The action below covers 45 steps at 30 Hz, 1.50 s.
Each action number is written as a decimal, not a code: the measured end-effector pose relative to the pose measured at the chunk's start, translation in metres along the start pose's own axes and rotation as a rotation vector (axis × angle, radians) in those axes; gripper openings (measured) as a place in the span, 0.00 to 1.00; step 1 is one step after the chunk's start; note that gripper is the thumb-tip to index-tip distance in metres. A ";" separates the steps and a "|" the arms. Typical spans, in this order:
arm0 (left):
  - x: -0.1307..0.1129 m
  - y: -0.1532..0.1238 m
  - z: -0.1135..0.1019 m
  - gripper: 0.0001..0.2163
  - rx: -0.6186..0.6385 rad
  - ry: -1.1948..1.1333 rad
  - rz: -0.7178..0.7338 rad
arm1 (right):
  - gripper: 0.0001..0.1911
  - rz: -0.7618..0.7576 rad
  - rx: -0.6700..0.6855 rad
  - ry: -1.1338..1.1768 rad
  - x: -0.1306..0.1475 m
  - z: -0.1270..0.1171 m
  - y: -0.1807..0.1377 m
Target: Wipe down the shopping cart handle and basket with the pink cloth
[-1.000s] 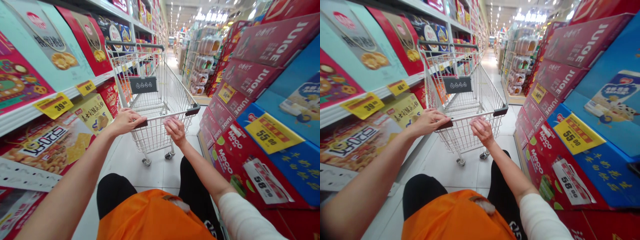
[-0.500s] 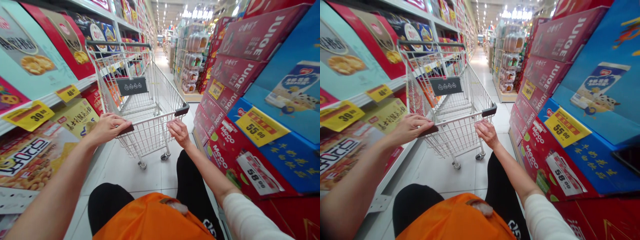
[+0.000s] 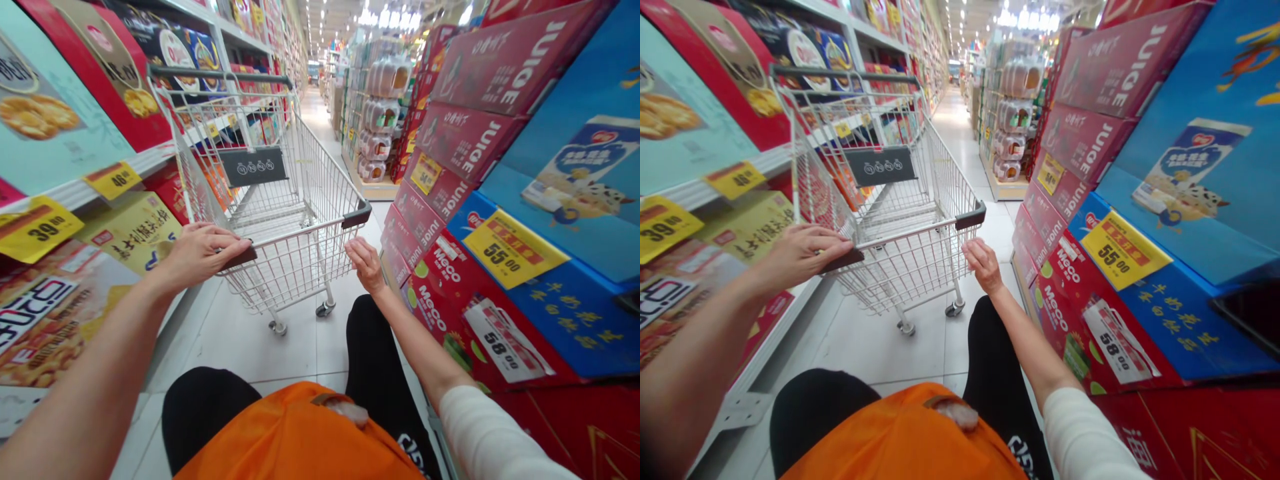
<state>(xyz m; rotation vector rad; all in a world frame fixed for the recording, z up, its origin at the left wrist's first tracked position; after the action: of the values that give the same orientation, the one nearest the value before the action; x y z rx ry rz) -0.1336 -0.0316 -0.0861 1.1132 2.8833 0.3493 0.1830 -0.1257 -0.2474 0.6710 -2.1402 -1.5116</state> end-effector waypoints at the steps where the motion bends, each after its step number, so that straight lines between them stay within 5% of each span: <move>1: 0.000 0.000 0.000 0.32 0.000 0.000 0.007 | 0.17 0.029 -0.082 -0.010 -0.003 -0.008 0.004; 4: 0.001 0.000 0.001 0.31 -0.006 0.007 0.011 | 0.17 0.212 -0.409 -0.070 -0.019 -0.024 0.021; 10: 0.011 -0.001 0.004 0.33 -0.047 0.009 -0.024 | 0.18 0.502 -0.757 -0.081 0.009 0.027 0.027; 15: 0.022 -0.004 0.009 0.31 -0.045 0.035 0.019 | 0.15 0.262 -0.464 -0.037 0.052 0.053 0.020; 21: 0.017 0.000 0.007 0.27 -0.039 0.039 -0.021 | 0.12 -0.076 0.032 0.089 0.028 0.027 -0.001; 26: 0.006 0.002 0.003 0.25 -0.077 -0.002 -0.037 | 0.15 0.018 -0.198 -0.053 0.002 0.006 0.017; 31: 0.007 0.002 0.003 0.25 -0.094 0.002 -0.051 | 0.18 0.108 -0.090 0.038 0.001 0.025 0.009; 37: 0.006 0.003 0.004 0.28 -0.066 0.064 -0.042 | 0.25 0.033 -0.038 0.098 0.018 0.005 0.006; 42: -0.040 -0.008 -0.003 0.30 -0.201 0.277 -0.067 | 0.25 0.005 -0.130 -0.040 0.022 0.011 0.058; 45: -0.065 -0.017 0.003 0.26 -0.256 0.216 -0.149 | 0.26 -0.034 -0.182 -0.016 0.033 0.023 0.048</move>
<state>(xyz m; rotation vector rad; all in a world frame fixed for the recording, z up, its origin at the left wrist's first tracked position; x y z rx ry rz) -0.0958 -0.0869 -0.0958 0.8625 2.9641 0.8505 0.1365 -0.1151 -0.2070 0.6362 -1.9810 -1.7102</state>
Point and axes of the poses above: each hand's wrist, its own y-axis towards the middle knuckle, its own z-axis out of the palm, x = y × z, the point moved 7 cm from there along y, towards the middle knuckle, and after that the axes turned 14 degrees about y, right-handed, at the moved point
